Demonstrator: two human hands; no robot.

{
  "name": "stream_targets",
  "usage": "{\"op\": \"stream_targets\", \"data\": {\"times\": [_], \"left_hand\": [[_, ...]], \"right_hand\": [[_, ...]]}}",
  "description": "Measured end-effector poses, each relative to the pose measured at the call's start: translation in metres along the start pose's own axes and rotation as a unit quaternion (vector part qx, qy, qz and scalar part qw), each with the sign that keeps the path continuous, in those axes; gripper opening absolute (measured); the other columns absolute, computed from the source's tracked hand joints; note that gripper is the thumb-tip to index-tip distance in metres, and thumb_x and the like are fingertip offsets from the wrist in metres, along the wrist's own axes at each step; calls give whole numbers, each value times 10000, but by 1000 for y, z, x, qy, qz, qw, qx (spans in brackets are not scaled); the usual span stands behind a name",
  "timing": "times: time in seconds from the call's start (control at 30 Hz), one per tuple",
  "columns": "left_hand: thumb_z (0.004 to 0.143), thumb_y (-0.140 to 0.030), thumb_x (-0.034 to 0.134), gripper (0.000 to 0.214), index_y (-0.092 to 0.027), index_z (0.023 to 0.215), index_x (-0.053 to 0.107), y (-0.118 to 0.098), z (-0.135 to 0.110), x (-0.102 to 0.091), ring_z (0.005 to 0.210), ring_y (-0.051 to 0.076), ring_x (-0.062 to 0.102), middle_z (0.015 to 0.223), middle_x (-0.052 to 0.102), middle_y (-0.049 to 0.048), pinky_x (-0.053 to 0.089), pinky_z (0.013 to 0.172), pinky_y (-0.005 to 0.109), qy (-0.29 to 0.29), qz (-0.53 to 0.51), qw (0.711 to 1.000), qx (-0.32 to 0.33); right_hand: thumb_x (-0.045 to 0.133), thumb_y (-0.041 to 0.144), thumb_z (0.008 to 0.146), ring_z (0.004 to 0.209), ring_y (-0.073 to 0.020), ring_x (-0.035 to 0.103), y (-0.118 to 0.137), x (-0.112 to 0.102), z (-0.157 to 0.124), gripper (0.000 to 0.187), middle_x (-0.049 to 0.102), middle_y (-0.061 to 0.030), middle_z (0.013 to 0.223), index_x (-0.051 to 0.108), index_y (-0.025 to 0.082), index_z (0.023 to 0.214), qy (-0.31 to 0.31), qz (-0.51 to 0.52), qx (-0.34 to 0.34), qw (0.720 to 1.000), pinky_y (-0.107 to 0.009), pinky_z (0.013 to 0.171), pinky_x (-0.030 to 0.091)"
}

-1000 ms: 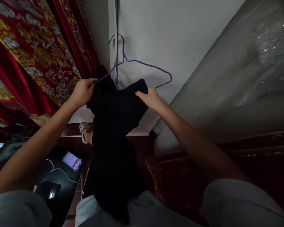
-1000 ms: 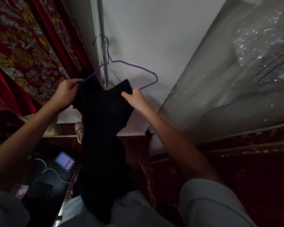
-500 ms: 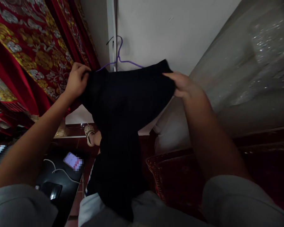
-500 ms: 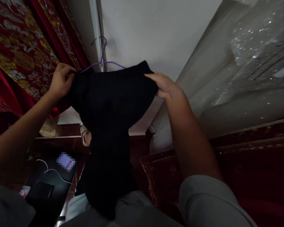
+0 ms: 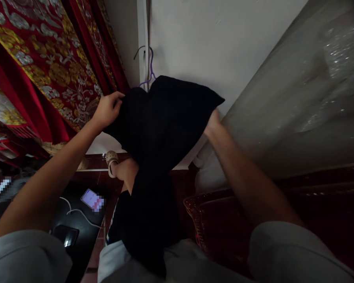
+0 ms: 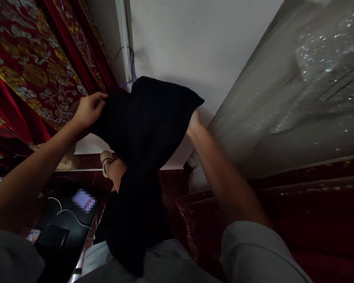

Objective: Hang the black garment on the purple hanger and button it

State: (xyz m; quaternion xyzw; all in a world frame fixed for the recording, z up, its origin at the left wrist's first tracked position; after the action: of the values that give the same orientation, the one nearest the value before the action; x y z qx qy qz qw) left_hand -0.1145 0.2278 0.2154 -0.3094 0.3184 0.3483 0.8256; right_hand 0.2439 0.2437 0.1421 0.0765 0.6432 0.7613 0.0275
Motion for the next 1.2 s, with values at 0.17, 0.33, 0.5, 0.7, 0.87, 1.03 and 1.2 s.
{"op": "stream_targets", "data": {"times": [0.17,0.33,0.5,0.7,0.87,1.03,1.2], "left_hand": [[955,-218,498,310,-226,1182,708,5,-10,-10,1220,223,650,1262,728,84,452,1137,373,-10,23,999,-37],[997,-421,575,423,-200,1355,618,-40,-7,-7,1459,285,483,1496,579,132,401,1203,430,31,-48,998,29],[1120,-411,287,448,-213,1460,503,-91,-10,-19,1402,250,561,1481,602,100,466,1156,422,21,-206,978,-13],[1015,-329,454,335,-131,1210,642,-97,-30,-29,1098,243,724,1141,737,115,600,972,411,66,-355,905,-226],[638,-143,574,638,-137,1269,662,-71,-70,-29,843,217,722,963,744,64,617,714,328,91,-336,898,-268],[527,-165,492,634,-198,1100,761,-47,-86,-57,664,197,658,822,736,48,535,527,274,131,-230,934,-238],[505,-166,513,437,-238,832,794,-51,-83,-90,856,268,721,932,789,59,615,714,362,182,-218,943,-172]], "right_hand": [[479,564,945,1253,-252,623,27,-16,-1,400,759,-133,1116,689,224,966,24,24,-95,995,-446,1060,489],[716,473,798,1252,-301,629,61,-4,-16,281,721,-116,1151,651,219,900,-46,119,-240,962,-459,1063,521],[584,470,925,1161,-270,669,78,17,-85,250,654,-51,963,624,231,862,-200,114,-325,917,-414,1036,535],[552,427,980,653,-181,644,72,84,-199,239,678,-30,819,714,263,1041,247,-306,-540,744,-321,548,497],[610,422,998,749,-131,687,56,104,-225,249,726,-50,1129,723,205,1044,438,-252,-547,667,-287,648,569],[616,331,988,1166,-221,676,69,80,-152,219,693,-52,1240,714,317,1183,267,-231,-476,806,-409,1026,562],[660,527,919,1309,-294,606,34,51,-69,441,655,-72,1380,675,331,1315,219,-207,-231,925,-545,1139,483]]}}
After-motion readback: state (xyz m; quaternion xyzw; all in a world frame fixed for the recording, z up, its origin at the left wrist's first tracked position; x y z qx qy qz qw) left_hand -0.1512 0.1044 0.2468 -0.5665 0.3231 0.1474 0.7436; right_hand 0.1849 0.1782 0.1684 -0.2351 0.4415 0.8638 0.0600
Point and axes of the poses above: each hand's wrist, its own z-axis towards the middle knuckle, its own x-axis out of the palm, y = z × x, the point moved 2 cm from there along z, towards the middle knuckle
